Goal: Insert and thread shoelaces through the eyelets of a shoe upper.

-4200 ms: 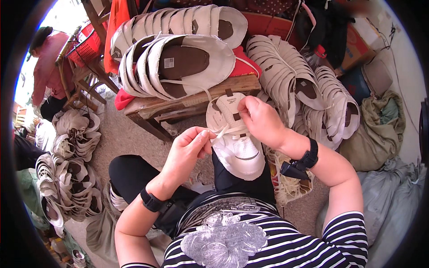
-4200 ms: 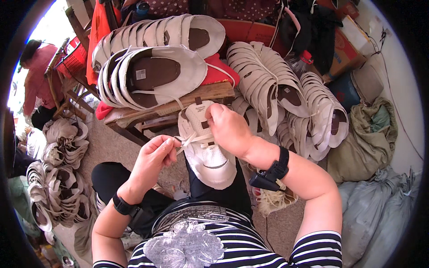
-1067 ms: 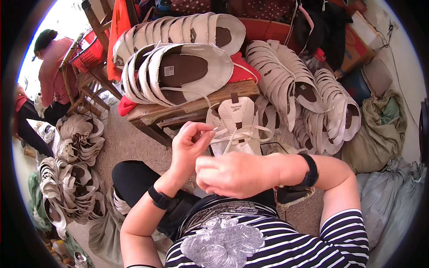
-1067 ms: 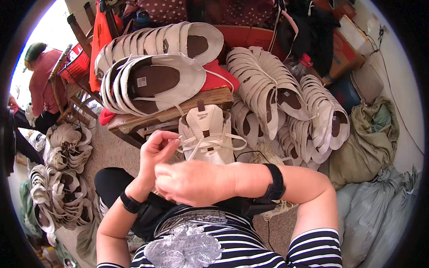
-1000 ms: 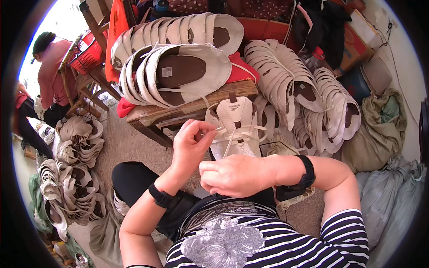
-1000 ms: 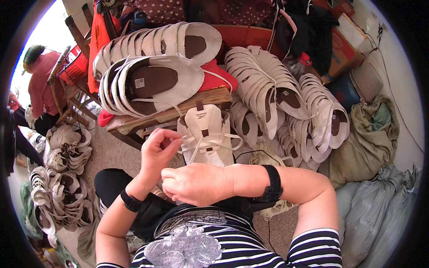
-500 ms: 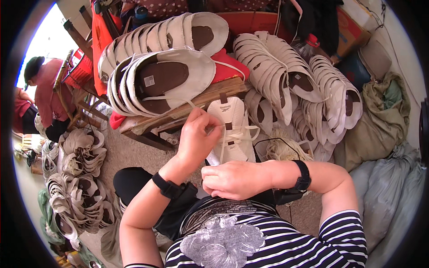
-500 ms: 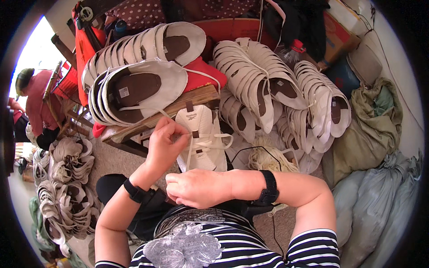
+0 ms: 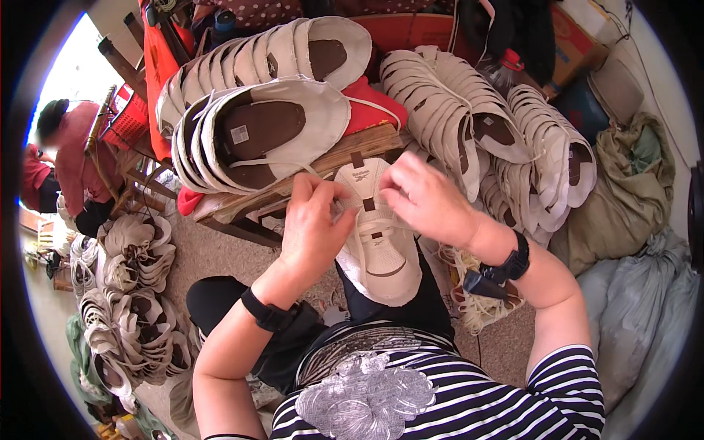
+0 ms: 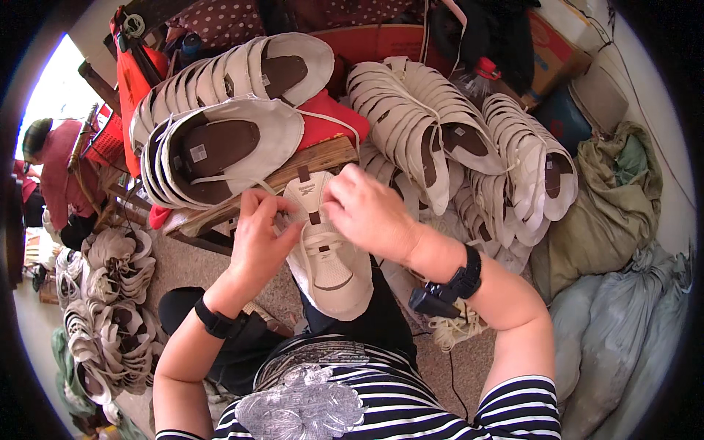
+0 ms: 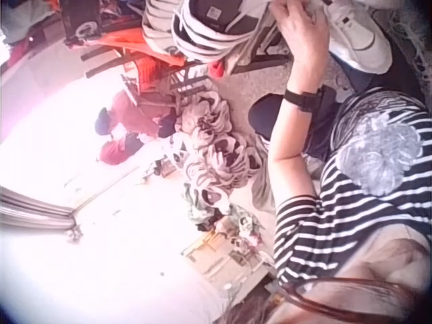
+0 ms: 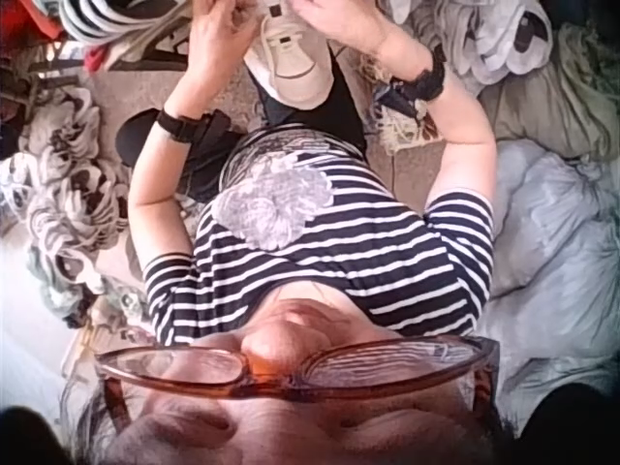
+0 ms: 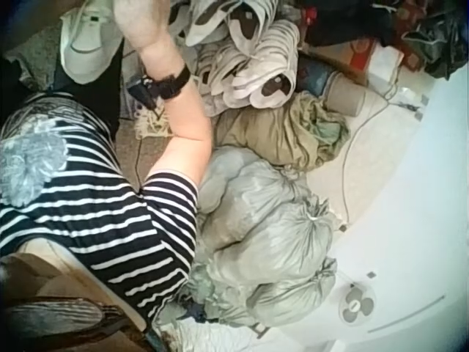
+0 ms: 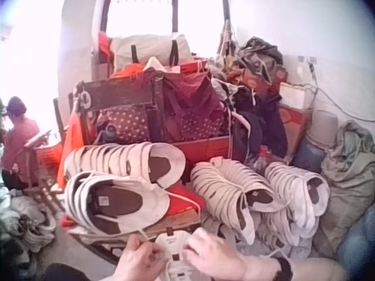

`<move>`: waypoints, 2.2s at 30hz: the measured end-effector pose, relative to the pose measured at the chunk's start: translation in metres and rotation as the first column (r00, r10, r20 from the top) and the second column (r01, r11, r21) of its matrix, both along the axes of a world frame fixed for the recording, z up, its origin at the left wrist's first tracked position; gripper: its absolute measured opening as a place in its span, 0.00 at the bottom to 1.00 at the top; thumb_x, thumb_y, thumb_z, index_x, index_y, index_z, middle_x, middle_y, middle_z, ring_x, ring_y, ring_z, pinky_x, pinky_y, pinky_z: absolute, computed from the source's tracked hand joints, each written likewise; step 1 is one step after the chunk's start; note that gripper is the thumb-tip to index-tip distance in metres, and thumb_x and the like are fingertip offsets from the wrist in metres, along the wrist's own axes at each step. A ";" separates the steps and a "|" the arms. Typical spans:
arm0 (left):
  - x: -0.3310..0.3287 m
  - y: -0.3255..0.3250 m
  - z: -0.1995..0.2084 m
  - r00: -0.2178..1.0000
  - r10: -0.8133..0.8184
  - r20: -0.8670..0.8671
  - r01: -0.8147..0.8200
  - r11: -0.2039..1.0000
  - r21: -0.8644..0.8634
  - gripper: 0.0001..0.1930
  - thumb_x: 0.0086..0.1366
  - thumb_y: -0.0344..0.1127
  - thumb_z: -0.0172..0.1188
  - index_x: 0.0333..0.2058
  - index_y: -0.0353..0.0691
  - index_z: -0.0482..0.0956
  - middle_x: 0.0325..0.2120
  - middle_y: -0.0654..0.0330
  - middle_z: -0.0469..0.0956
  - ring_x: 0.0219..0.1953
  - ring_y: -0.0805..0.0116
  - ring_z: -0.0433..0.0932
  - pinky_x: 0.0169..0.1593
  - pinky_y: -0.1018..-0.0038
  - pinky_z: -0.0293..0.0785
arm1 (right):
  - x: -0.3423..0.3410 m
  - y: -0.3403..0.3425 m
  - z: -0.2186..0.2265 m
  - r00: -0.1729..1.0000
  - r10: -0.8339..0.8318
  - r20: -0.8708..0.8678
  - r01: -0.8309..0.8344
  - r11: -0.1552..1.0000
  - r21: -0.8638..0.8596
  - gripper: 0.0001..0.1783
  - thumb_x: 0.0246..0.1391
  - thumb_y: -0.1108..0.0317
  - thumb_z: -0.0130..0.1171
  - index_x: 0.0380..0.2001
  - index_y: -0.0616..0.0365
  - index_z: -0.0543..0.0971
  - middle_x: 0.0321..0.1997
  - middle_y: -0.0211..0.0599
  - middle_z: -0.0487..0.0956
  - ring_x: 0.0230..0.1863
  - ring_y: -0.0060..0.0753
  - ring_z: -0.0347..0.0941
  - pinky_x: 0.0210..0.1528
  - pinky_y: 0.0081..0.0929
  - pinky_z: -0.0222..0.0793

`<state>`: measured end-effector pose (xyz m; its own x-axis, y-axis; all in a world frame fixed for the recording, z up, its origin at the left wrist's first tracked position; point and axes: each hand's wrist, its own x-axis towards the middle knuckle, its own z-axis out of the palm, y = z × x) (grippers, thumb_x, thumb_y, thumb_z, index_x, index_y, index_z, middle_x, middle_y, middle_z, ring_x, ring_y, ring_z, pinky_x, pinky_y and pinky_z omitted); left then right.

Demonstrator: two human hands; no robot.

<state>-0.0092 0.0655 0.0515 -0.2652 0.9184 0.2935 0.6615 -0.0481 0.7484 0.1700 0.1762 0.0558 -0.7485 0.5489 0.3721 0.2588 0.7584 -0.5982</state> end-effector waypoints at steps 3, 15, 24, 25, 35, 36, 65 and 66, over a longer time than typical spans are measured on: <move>-0.002 0.004 -0.007 0.987 0.016 -0.163 -0.007 0.998 0.058 0.05 0.50 0.27 0.65 0.25 0.39 0.78 0.31 0.58 0.69 0.34 0.58 0.72 0.39 0.64 0.70 | 0.001 0.003 -0.011 0.992 -0.047 0.116 0.034 0.993 0.111 0.08 0.51 0.69 0.60 0.32 0.60 0.74 0.37 0.45 0.71 0.38 0.52 0.74 0.40 0.42 0.72; -0.006 0.002 0.003 0.934 0.006 -0.358 -0.006 1.000 0.001 0.07 0.48 0.31 0.66 0.23 0.40 0.75 0.31 0.58 0.69 0.43 0.53 0.70 0.43 0.60 0.67 | -0.003 0.007 -0.005 0.969 0.018 0.246 -0.026 0.999 0.029 0.07 0.48 0.69 0.61 0.29 0.59 0.75 0.36 0.43 0.71 0.39 0.50 0.74 0.41 0.41 0.72; 0.006 0.008 -0.021 0.979 0.014 -0.206 0.003 0.997 0.079 0.03 0.51 0.28 0.65 0.26 0.39 0.79 0.31 0.59 0.70 0.41 0.54 0.69 0.43 0.59 0.66 | -0.007 0.021 -0.006 0.955 0.185 0.234 -0.174 0.982 -0.068 0.07 0.47 0.70 0.60 0.30 0.60 0.76 0.35 0.42 0.72 0.38 0.47 0.74 0.39 0.37 0.71; 0.008 0.007 -0.021 0.988 0.019 -0.155 -0.008 0.998 0.070 0.03 0.53 0.28 0.65 0.26 0.37 0.80 0.31 0.58 0.71 0.41 0.55 0.69 0.44 0.62 0.66 | -0.008 0.023 -0.005 0.941 0.232 0.245 -0.210 0.971 -0.113 0.07 0.47 0.70 0.60 0.30 0.60 0.76 0.34 0.41 0.72 0.37 0.45 0.74 0.38 0.36 0.71; 0.000 -0.010 -0.012 0.993 0.023 -0.120 -0.009 0.993 0.117 0.09 0.57 0.32 0.65 0.37 0.38 0.79 0.30 0.58 0.70 0.38 0.60 0.73 0.46 0.65 0.66 | 0.003 0.020 -0.004 0.992 -0.107 0.065 0.102 0.992 0.075 0.05 0.45 0.71 0.58 0.25 0.59 0.73 0.30 0.41 0.72 0.32 0.51 0.73 0.33 0.43 0.70; 0.002 -0.011 -0.010 0.993 0.024 -0.119 -0.010 0.993 0.117 0.09 0.57 0.32 0.65 0.37 0.38 0.79 0.30 0.58 0.70 0.38 0.60 0.73 0.46 0.65 0.66 | 0.008 0.026 -0.004 0.976 -0.211 0.057 0.202 0.970 0.134 0.05 0.45 0.72 0.58 0.23 0.58 0.72 0.29 0.41 0.71 0.31 0.51 0.73 0.32 0.43 0.69; -0.016 -0.050 -0.015 0.971 -0.108 -0.215 0.147 0.974 0.174 0.13 0.51 0.20 0.66 0.37 0.37 0.79 0.42 0.55 0.69 0.35 0.60 0.75 0.37 0.68 0.74 | 0.008 0.003 -0.001 0.995 -0.025 0.095 0.018 0.997 0.072 0.09 0.52 0.66 0.61 0.34 0.57 0.75 0.38 0.43 0.70 0.38 0.48 0.75 0.40 0.40 0.72; -0.016 -0.045 -0.017 0.967 -0.142 -0.211 0.184 0.963 0.195 0.12 0.51 0.20 0.65 0.35 0.37 0.79 0.40 0.55 0.71 0.33 0.60 0.76 0.36 0.69 0.74 | 0.005 0.007 -0.002 0.994 -0.001 0.113 -0.007 0.997 0.070 0.10 0.51 0.65 0.61 0.33 0.58 0.74 0.38 0.43 0.69 0.38 0.48 0.75 0.40 0.41 0.72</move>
